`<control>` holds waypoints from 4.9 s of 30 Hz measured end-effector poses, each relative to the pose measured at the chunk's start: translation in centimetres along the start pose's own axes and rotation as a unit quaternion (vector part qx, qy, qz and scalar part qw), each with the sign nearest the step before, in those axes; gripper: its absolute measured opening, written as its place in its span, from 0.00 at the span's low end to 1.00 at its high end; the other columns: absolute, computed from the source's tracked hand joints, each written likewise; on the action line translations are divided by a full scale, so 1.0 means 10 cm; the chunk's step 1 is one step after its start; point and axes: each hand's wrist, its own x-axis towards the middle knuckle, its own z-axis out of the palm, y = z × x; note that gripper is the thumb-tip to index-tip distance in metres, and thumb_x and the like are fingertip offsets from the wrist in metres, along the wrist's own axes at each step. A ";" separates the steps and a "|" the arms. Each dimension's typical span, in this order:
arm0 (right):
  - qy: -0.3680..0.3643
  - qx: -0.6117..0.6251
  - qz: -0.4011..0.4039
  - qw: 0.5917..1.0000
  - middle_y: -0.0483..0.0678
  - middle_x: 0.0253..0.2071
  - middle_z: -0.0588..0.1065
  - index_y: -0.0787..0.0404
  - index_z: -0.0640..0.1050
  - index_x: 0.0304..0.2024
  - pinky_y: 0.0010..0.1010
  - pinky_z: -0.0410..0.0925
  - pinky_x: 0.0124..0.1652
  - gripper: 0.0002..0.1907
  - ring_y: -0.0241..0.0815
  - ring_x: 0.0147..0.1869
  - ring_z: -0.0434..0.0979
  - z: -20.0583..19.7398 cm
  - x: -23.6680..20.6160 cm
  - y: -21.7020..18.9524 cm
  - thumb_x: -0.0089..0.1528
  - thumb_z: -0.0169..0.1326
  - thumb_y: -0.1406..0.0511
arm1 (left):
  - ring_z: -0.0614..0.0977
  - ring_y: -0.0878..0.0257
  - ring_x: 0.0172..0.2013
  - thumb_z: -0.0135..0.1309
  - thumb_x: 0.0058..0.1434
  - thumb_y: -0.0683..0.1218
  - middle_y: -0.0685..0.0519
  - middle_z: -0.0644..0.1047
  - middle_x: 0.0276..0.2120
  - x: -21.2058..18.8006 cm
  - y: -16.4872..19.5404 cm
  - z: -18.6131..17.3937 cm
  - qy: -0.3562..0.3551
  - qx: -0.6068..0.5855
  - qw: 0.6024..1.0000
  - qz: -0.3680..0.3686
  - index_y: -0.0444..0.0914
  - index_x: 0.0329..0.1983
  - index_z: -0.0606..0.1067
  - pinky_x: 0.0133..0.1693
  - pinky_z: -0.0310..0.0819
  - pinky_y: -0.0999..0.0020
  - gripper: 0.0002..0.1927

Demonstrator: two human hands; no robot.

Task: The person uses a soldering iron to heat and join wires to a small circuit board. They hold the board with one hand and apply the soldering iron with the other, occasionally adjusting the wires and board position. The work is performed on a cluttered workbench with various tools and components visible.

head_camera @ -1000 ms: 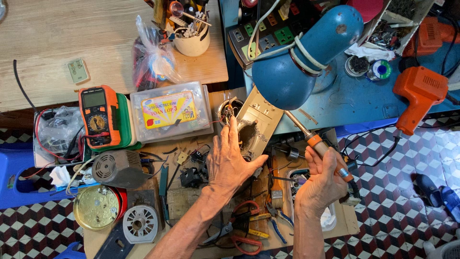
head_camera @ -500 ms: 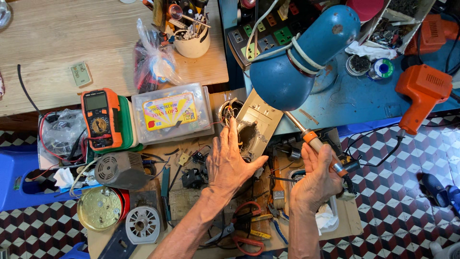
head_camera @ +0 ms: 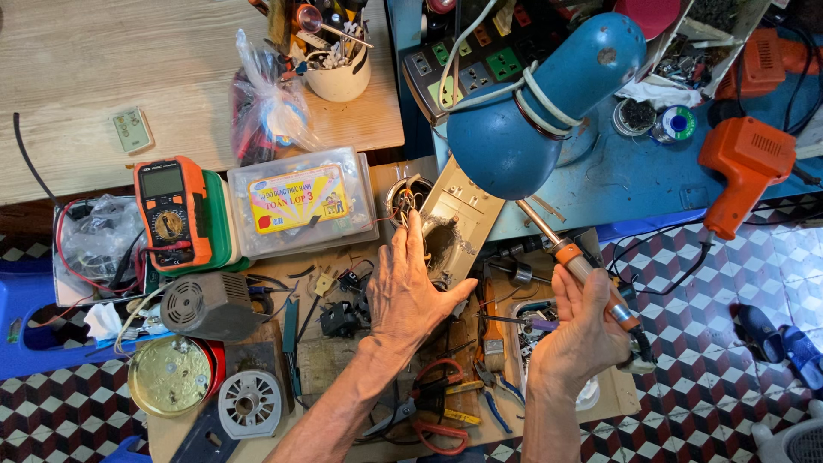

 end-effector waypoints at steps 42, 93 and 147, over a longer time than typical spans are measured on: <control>-0.125 0.039 0.030 0.991 0.63 0.43 0.79 0.74 0.73 0.47 0.29 0.82 0.44 0.11 0.48 0.41 0.85 -0.34 0.85 -0.56 0.70 0.56 0.68 | 0.67 0.40 0.64 0.70 0.42 0.61 0.35 0.61 0.67 -0.05 -0.09 -0.26 -0.023 -0.008 1.000 0.017 0.35 0.76 0.47 0.61 0.66 0.50 0.65; -0.369 -0.253 -0.195 0.873 0.55 0.47 0.79 0.70 0.77 0.54 0.23 0.78 0.49 0.12 0.38 0.49 0.82 0.03 0.83 -0.68 0.71 0.59 0.69 | 0.72 0.49 0.50 0.77 0.37 0.59 0.42 0.64 0.64 -0.50 0.17 0.33 0.127 0.000 0.992 0.010 0.33 0.75 0.50 0.47 0.75 0.54 0.69; -0.418 -0.425 -0.221 0.772 0.58 0.40 0.81 0.69 0.80 0.48 0.33 0.78 0.44 0.13 0.44 0.44 0.85 0.70 0.81 -0.97 0.68 0.60 0.64 | 0.71 0.49 0.49 0.77 0.35 0.56 0.44 0.64 0.65 -0.54 0.01 0.23 0.133 -0.024 0.991 0.015 0.33 0.75 0.52 0.48 0.71 0.55 0.68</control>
